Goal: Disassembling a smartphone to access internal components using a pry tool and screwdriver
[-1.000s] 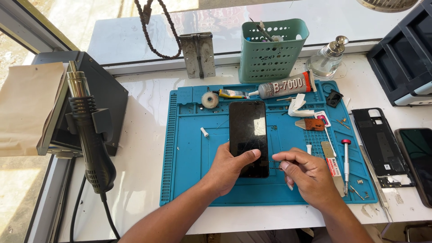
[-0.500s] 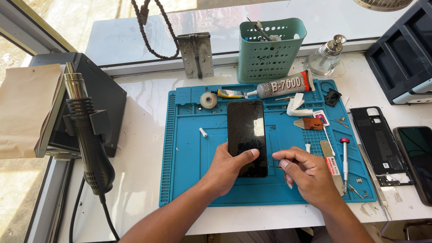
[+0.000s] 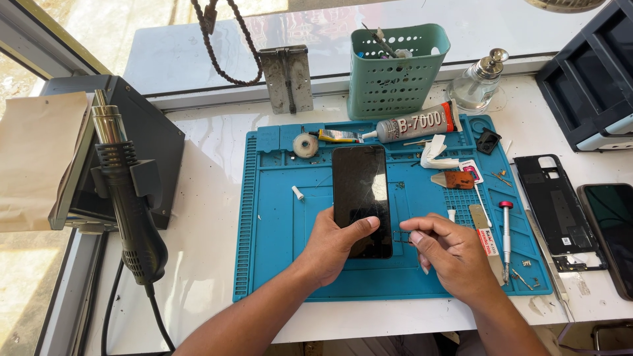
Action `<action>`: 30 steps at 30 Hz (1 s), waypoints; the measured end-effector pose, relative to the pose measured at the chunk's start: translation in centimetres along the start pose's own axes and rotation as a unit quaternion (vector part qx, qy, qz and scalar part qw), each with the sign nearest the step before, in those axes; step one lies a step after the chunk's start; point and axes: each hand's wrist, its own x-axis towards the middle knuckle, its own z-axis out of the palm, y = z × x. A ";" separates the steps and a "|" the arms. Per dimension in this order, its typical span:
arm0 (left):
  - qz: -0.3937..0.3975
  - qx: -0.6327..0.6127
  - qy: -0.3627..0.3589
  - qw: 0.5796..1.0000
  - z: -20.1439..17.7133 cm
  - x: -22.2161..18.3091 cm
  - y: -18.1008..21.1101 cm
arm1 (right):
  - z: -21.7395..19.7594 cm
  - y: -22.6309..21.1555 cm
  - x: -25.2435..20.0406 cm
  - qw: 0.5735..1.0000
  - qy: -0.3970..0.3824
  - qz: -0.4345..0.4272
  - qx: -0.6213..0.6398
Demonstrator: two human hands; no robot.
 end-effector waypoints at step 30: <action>0.215 -0.087 0.217 0.948 -2.4 1.3 1.7 | 2.6 -4.1 10.7 0.917 0.019 -0.136 -0.376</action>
